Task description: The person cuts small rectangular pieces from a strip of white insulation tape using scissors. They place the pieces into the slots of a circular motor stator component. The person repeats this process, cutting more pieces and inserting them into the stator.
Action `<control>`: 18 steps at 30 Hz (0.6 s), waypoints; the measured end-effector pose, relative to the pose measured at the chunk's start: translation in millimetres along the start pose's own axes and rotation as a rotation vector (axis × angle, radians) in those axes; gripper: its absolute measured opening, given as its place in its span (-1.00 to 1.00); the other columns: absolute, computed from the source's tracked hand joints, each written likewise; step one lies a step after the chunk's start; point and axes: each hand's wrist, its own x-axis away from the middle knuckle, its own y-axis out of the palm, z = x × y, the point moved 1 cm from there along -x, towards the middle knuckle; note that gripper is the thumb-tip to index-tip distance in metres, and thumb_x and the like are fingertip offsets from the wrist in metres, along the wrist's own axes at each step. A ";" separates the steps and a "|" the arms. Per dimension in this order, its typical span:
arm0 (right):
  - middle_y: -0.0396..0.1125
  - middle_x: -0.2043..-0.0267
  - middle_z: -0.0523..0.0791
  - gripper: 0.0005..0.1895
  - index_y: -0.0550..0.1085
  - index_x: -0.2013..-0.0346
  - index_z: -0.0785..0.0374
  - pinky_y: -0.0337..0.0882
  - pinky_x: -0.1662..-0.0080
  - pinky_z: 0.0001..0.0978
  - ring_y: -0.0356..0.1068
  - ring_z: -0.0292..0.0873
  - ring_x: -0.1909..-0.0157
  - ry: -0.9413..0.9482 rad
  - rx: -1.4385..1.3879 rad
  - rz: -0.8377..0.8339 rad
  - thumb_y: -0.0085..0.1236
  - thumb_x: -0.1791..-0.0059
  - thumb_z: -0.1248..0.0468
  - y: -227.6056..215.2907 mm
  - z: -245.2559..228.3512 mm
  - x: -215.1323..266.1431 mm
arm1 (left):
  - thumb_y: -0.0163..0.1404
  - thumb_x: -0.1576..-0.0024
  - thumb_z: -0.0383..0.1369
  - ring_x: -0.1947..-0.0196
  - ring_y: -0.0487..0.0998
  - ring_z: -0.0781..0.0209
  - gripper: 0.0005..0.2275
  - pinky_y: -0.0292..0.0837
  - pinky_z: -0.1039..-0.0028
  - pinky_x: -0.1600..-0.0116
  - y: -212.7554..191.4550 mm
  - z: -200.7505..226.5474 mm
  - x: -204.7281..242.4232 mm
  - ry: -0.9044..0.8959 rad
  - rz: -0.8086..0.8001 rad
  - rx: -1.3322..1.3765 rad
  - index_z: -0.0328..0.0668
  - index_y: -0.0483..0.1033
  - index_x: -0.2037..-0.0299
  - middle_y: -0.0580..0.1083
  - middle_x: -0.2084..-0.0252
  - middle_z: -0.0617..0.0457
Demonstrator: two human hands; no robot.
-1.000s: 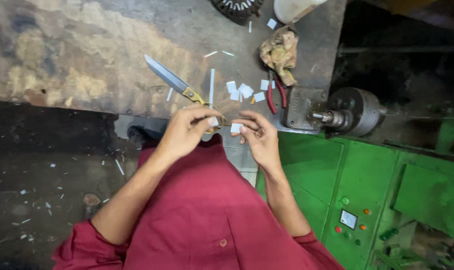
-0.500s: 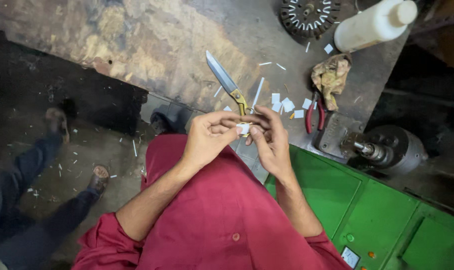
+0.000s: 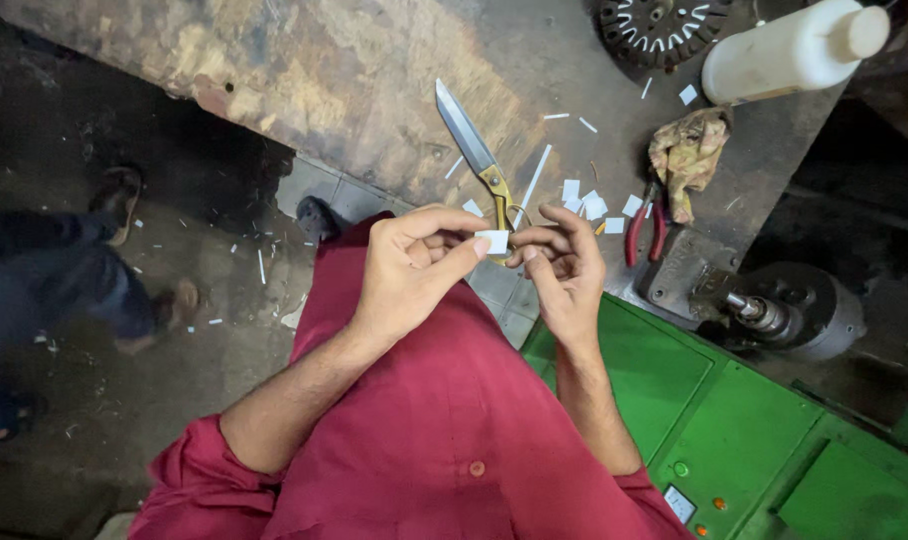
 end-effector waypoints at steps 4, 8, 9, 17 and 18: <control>0.47 0.06 -0.01 -0.59 0.29 -0.26 0.38 0.45 0.15 -0.52 0.49 -0.25 0.17 0.010 0.004 -0.024 0.02 -0.10 0.51 1.3 3.9 1.1 | 0.10 -0.22 -0.65 0.10 0.62 0.31 -0.85 0.57 0.56 0.01 1.1 8.1 4.6 0.033 -0.003 -0.028 -0.53 0.57 0.03 0.54 0.10 -0.04; 0.47 0.06 -0.01 -0.60 0.30 -0.25 0.39 0.47 0.13 -0.51 0.48 -0.26 0.16 -0.013 0.001 -0.044 0.02 -0.10 0.52 1.0 6.1 0.7 | 0.10 -0.21 -0.65 0.09 0.63 0.30 -0.85 0.59 0.56 0.00 2.1 14.1 8.1 0.035 0.005 -0.031 -0.53 0.56 0.03 0.55 0.09 -0.05; 0.46 0.05 -0.01 -0.61 0.30 -0.25 0.39 0.48 0.10 -0.50 0.48 -0.26 0.15 -0.022 -0.011 -0.051 0.02 -0.11 0.52 0.7 6.3 0.8 | 0.11 -0.20 -0.65 0.10 0.63 0.30 -0.84 0.59 0.56 0.00 2.5 15.0 8.9 0.034 0.009 -0.029 -0.54 0.56 0.03 0.55 0.08 -0.05; 0.48 0.10 -0.01 -0.68 0.40 -0.14 0.42 0.43 0.19 -0.52 0.49 -0.25 0.19 0.041 -0.068 -0.049 0.09 -0.08 0.51 3.0 -6.2 1.7 | 0.10 -0.22 -0.66 0.09 0.62 0.30 -0.84 0.58 0.57 -0.02 7.8 21.4 11.2 0.026 -0.005 -0.035 -0.55 0.57 0.02 0.55 0.05 -0.08; 0.49 0.11 -0.01 -0.68 0.41 -0.14 0.43 0.42 0.19 -0.52 0.49 -0.25 0.19 0.036 -0.100 -0.051 0.10 -0.07 0.51 3.8 -10.0 2.2 | 0.10 -0.21 -0.66 0.08 0.62 0.30 -0.84 0.58 0.57 -0.02 8.8 22.0 11.4 0.027 -0.009 -0.035 -0.55 0.57 0.02 0.55 0.04 -0.09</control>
